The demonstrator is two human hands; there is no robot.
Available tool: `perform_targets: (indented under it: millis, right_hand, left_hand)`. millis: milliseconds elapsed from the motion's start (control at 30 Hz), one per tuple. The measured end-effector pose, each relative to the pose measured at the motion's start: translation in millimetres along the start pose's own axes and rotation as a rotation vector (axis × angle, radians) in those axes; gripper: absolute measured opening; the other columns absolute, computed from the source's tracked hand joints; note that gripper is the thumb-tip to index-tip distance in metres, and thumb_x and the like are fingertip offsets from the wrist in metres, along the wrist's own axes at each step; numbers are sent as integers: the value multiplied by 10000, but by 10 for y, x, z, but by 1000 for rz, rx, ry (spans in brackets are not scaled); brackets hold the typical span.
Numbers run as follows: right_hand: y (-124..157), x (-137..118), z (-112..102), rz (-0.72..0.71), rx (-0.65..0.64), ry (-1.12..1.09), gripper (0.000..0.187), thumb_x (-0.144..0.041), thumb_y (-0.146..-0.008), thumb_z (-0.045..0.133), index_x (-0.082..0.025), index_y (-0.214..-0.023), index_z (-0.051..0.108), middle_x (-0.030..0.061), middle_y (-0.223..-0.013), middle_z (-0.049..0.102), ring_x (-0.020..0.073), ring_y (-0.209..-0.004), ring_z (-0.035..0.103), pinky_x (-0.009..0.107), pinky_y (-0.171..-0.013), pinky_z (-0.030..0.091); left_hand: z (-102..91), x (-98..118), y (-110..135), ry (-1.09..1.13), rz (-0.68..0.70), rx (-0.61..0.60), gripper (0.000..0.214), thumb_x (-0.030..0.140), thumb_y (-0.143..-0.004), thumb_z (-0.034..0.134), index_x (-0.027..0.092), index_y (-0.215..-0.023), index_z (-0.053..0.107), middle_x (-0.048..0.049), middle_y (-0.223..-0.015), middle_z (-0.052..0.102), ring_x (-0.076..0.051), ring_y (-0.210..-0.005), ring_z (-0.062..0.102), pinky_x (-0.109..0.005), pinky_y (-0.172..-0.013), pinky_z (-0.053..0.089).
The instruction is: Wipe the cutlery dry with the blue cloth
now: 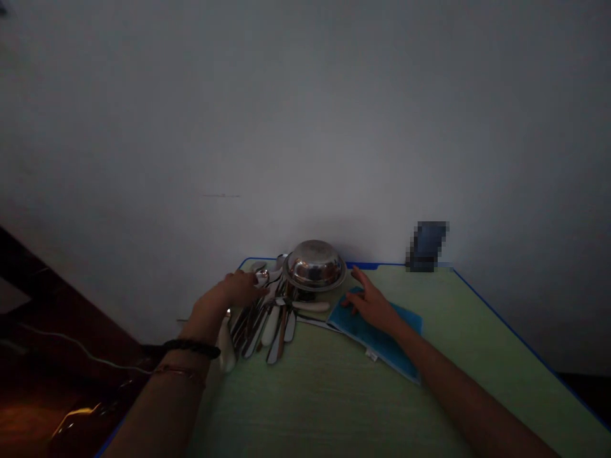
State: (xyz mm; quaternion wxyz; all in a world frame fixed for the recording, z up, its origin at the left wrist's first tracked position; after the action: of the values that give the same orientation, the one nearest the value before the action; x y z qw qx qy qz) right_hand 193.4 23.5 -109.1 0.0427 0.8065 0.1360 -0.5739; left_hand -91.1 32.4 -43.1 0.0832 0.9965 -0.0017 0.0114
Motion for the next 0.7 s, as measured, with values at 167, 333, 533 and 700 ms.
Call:
perform_targets:
  millis: [167,333,533,700]
  right_hand:
    - [48,-197,-198,-55,42,453,370,-297,-738,506,-132,-1065,454,141,-1102,496,150,-730,560,321,-667,464]
    - [237,-409,-313,2,-303,821,418,-498,-653,576,-159,-895,531,85,-877,583,221,-768,548,327,-635,412]
    - [294,-411,-185,23,-402,974,454,-469,-626,611,-138,-931,549,117,-902,585,249,-787,553,329,-632,391]
    - [274,-459,-199,-52,-449,981,350,-396,-693,563,-127,-917,571,124,-890,596,243,-788,559,314,-628,388]
  left_hand:
    - [-148,176,126,37,192,-88,329,385,-726,500,163,-922,643,-78,-913,679,-219,-825,609,-281,-695,450]
    - [-77,379,145,59,354,-135,351,113,-634,515,211,-944,646,-32,-955,669,-175,-860,596,-227,-727,439]
    - [31,377,85,38,376,-123,350,33,-559,456,157,-803,673,-84,-843,675,-213,-790,608,-265,-667,454]
    - [23,351,83,73,378,-81,335,63,-584,445,161,-815,667,-98,-897,663,-221,-819,598,-280,-703,451]
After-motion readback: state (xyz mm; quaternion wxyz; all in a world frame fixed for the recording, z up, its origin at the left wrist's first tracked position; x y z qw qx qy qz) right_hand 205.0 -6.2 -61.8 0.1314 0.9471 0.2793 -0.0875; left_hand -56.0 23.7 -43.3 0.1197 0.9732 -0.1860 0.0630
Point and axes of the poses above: each hand's wrist, its own y-axis away from the middle knuckle, its own z-axis out of the palm, x = y × z, the point moved 1 cm from there along -y, towards the middle knuckle
